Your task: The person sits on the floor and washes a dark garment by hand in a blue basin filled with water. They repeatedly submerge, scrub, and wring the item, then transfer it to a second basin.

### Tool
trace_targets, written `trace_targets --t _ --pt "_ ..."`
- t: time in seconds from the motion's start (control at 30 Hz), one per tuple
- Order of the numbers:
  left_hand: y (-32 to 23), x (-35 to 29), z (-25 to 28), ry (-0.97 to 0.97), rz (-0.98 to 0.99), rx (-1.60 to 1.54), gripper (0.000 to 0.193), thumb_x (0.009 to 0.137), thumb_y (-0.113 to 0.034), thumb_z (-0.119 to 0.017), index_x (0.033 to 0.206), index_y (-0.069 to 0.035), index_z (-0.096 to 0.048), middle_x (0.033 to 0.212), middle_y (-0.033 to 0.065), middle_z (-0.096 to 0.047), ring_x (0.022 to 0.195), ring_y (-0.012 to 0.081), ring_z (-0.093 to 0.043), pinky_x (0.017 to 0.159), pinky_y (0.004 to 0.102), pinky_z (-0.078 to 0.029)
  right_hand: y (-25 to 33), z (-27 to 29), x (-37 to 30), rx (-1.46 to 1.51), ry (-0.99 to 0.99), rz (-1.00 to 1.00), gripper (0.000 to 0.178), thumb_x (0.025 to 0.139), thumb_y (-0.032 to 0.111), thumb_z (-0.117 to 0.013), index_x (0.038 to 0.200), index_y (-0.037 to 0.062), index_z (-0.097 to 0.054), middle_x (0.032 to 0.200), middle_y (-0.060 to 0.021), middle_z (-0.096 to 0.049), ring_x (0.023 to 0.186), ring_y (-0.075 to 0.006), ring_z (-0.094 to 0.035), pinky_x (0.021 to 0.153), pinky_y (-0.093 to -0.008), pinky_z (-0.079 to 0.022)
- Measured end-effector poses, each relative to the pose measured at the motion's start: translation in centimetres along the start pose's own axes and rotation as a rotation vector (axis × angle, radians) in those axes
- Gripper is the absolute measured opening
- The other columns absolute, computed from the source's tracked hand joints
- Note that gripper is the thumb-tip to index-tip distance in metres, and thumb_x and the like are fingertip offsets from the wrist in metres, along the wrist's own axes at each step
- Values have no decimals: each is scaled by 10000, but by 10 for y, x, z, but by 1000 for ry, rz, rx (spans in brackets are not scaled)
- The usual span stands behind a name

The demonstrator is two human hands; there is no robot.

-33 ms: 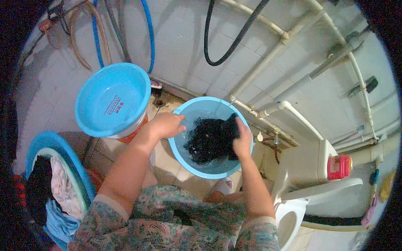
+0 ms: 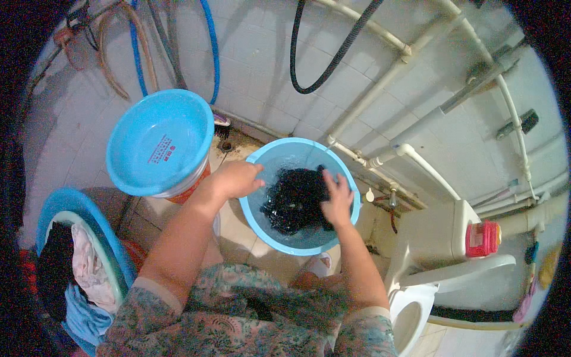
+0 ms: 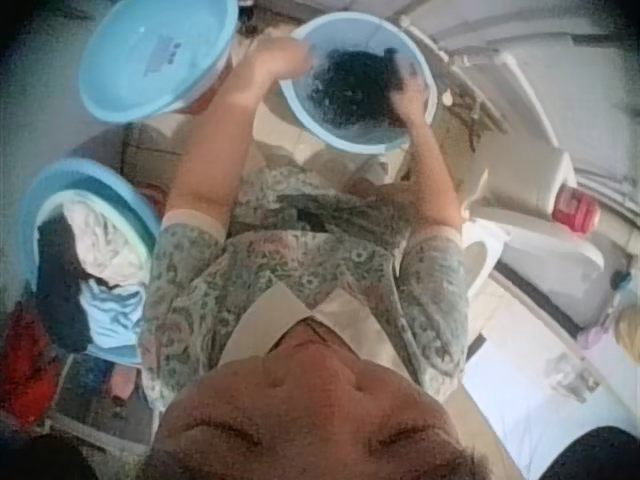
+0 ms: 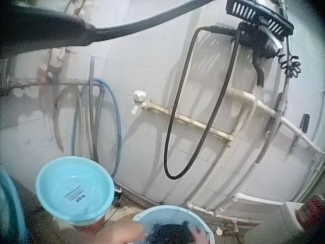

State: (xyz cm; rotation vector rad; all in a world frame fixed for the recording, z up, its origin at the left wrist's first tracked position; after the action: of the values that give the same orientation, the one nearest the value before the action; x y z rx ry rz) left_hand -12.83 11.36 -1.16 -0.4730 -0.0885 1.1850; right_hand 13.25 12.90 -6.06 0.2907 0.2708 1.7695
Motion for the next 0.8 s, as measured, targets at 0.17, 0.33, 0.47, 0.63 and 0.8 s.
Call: trace_targets --t 0.17,0.33,0.47,0.63,0.8 --pt "-7 3 -3 107 21 10 363 867 -325 -532 1112 -57 -544 981 163 -631 899 345 -614 769 459 -491 48 -87 7 -203 251 138 950 609 638 -692 1408 309 -297 1471 -264 -91 1369 -424 -56 1041 -636 -16" --pt "-18 1 -5 104 -25 20 337 858 -324 -543 1051 -47 -543 976 162 -622 889 334 -619 757 459 -500 53 -109 22 -210 270 190 985 592 548 -748 1409 234 -297 1462 -263 -115 1367 -417 -71 1057 -618 -26" --pt "-19 7 -16 89 -59 10 324 854 -309 -554 1023 -32 -541 967 156 -623 892 334 -616 777 449 -494 47 -138 39 -204 244 157 986 557 424 -798 1388 177 -329 1454 -261 -144 1356 -439 -88 1070 -601 -50" --pt "-34 11 -21 91 -122 -22 324 854 -310 -556 1002 -23 -545 920 156 -633 871 347 -617 773 450 -491 24 -175 49 -348 -44 254 801 606 248 -772 1314 111 -425 1431 -280 -193 1334 -444 -171 1085 -548 -142" --pt "-27 2 -21 87 -119 -15 314 851 -309 -554 996 -31 -570 901 163 -644 862 351 -622 767 454 -490 44 -148 43 -177 187 175 696 649 255 -764 1268 130 -473 1349 -214 -402 1284 -399 -327 1074 -522 -216"
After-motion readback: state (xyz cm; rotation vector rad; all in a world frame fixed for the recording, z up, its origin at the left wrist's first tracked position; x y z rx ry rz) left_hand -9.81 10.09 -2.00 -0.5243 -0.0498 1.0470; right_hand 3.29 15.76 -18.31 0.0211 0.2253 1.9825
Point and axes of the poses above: each hand's wrist, its own x-axis towards the middle knuckle, its own z-axis out of the back of the hand, y = z × x, the point moved 8 cm from there along x, towards the middle knuckle
